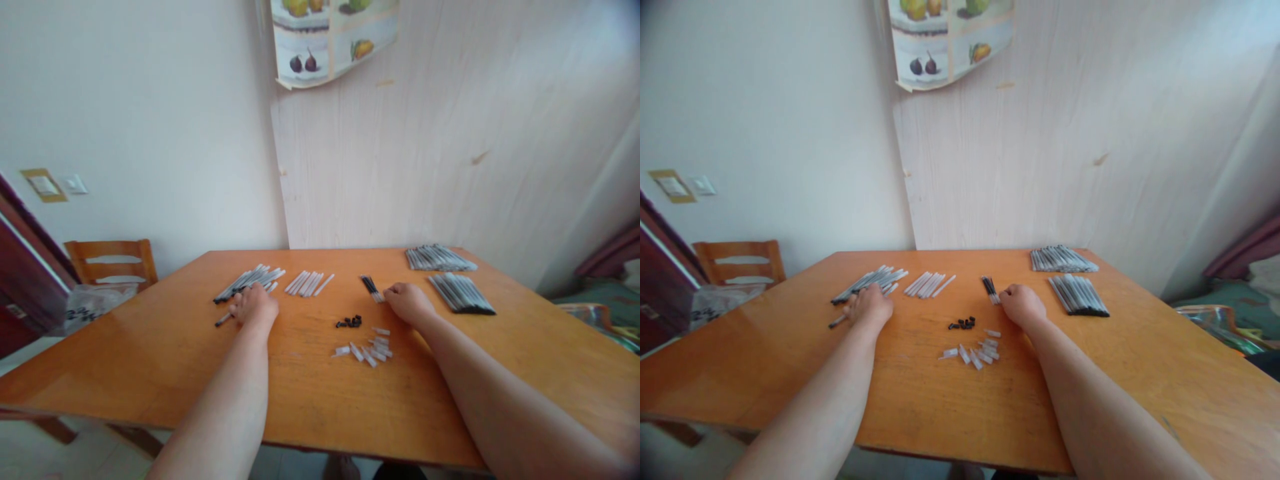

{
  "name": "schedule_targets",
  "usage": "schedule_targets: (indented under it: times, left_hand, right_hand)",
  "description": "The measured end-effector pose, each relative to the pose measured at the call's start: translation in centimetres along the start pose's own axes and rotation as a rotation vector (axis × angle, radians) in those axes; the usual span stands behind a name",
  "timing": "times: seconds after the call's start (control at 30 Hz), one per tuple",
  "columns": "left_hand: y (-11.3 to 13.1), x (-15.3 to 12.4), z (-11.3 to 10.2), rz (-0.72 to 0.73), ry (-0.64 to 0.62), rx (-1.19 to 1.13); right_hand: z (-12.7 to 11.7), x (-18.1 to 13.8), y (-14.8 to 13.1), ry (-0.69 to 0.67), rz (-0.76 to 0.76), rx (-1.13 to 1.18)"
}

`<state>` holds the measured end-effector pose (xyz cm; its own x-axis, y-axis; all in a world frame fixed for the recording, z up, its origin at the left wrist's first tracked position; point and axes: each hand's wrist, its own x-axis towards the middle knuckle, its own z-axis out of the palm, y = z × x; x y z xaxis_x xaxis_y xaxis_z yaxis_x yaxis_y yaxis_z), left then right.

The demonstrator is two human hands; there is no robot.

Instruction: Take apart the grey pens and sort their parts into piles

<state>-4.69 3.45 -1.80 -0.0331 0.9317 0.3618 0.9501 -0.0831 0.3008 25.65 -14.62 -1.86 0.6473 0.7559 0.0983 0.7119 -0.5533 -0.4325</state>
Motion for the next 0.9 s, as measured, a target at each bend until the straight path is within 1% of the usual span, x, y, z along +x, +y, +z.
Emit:
schedule_targets:
  times: [0.23, 0.37, 0.47, 0.57, 0.67, 0.8, 0.9]
  left_hand:
    - [-0.2, 0.4, 0.3, 0.017, -0.057, 0.031]
    - [-0.2, 0.4, 0.4, 0.018, -0.046, 0.035]
    - [0.1, 0.0, 0.0, 0.044, -0.018, 0.05]
    - [0.9, -0.6, -0.8, 0.158, 0.032, 0.035]
    - [2.1, -1.4, -1.4, 0.312, 0.026, -0.053]
    - [4.0, -2.9, -2.1, 0.545, -0.012, -0.175]
    - [5.2, -4.2, -2.4, 0.696, -0.043, -0.252]
  right_hand:
    - [-0.2, -0.1, -0.2, 0.01, -0.017, 0.005]
    - [-0.5, -0.3, -0.5, 0.011, -0.01, 0.0]
    - [-0.7, -0.5, -0.8, 0.033, -0.012, 0.015]
    - [-0.6, -0.7, -1.2, 0.09, -0.019, 0.056]
    - [-0.5, -1.0, -1.7, 0.136, -0.071, 0.104]
    - [-0.4, -1.8, -2.9, 0.148, -0.195, 0.177]
    - [-0.3, -2.7, -3.8, 0.139, -0.327, 0.253]
